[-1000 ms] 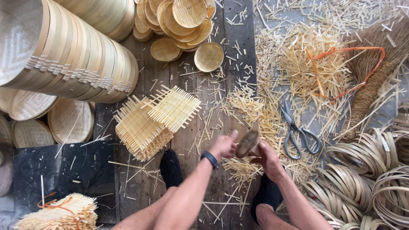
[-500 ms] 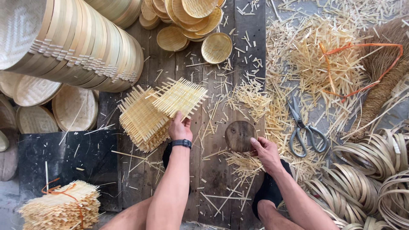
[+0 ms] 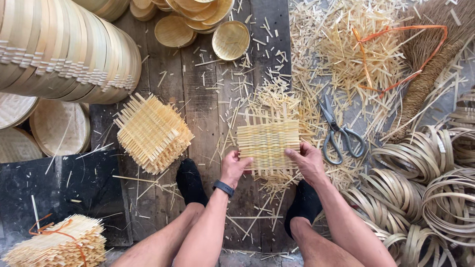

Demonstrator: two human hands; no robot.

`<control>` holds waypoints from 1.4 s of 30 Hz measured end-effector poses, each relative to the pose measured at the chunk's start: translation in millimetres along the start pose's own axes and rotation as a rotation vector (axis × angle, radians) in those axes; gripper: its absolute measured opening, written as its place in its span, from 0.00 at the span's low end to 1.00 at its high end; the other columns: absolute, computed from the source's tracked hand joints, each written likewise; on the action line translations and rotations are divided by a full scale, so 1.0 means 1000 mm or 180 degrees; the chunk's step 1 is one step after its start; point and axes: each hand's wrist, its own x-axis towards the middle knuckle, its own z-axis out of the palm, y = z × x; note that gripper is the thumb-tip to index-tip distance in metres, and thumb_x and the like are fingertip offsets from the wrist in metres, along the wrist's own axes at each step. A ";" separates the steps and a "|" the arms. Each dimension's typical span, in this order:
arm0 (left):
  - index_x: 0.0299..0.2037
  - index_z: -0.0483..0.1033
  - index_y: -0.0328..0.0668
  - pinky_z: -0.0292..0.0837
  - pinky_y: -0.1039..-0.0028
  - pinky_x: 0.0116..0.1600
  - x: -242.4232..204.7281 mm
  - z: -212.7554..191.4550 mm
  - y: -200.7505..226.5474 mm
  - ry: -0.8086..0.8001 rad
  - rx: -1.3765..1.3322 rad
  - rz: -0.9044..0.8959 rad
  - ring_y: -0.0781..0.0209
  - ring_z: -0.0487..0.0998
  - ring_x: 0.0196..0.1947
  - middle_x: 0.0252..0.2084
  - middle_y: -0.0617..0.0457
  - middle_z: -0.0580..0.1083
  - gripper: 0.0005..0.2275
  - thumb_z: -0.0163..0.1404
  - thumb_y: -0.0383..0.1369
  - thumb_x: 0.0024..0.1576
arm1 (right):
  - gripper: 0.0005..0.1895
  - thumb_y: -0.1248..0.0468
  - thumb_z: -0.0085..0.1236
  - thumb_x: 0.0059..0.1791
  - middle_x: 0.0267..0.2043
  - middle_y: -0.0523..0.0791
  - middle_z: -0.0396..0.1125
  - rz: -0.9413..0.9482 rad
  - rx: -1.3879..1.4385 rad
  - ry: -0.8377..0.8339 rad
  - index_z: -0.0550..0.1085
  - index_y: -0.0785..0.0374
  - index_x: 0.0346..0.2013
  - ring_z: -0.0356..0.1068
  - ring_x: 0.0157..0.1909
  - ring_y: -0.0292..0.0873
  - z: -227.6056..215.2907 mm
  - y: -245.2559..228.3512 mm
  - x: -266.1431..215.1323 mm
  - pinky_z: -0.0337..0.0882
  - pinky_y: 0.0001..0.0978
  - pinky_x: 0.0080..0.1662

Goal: The person weaves small bamboo bowls by wrapping a flat woven bamboo mat around a wooden mold. They use shears to trim the excess bamboo strips from the edges of the mold and then remove the finished bowl to place it with others.

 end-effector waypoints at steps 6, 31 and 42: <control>0.51 0.73 0.27 0.81 0.72 0.47 0.030 -0.008 0.008 -0.0119 -0.0346 0.0266 0.61 0.82 0.39 0.44 0.44 0.81 0.19 0.63 0.21 0.49 | 0.19 0.61 0.72 0.43 0.34 0.46 0.76 -0.0105 -0.0262 0.0183 0.79 0.68 0.42 0.71 0.31 0.32 0.013 -0.005 -0.003 0.72 0.24 0.34; 0.58 0.66 0.37 0.79 0.66 0.46 0.030 -0.059 0.022 0.0073 -0.0377 -0.0082 0.57 0.80 0.40 0.43 0.49 0.76 0.22 0.59 0.29 0.55 | 0.24 0.69 0.59 0.41 0.56 0.55 0.65 -0.0559 -0.4224 0.2583 0.79 0.60 0.53 0.62 0.62 0.56 -0.310 -0.075 -0.174 0.59 0.49 0.65; 0.53 0.70 0.37 0.78 0.68 0.45 0.028 -0.057 0.029 0.0179 -0.0379 0.0080 0.59 0.79 0.39 0.42 0.49 0.77 0.15 0.57 0.29 0.59 | 0.05 0.66 0.59 0.59 0.41 0.50 0.75 -0.1383 -0.3787 0.3779 0.80 0.65 0.45 0.74 0.42 0.44 -0.354 -0.039 -0.156 0.77 0.37 0.48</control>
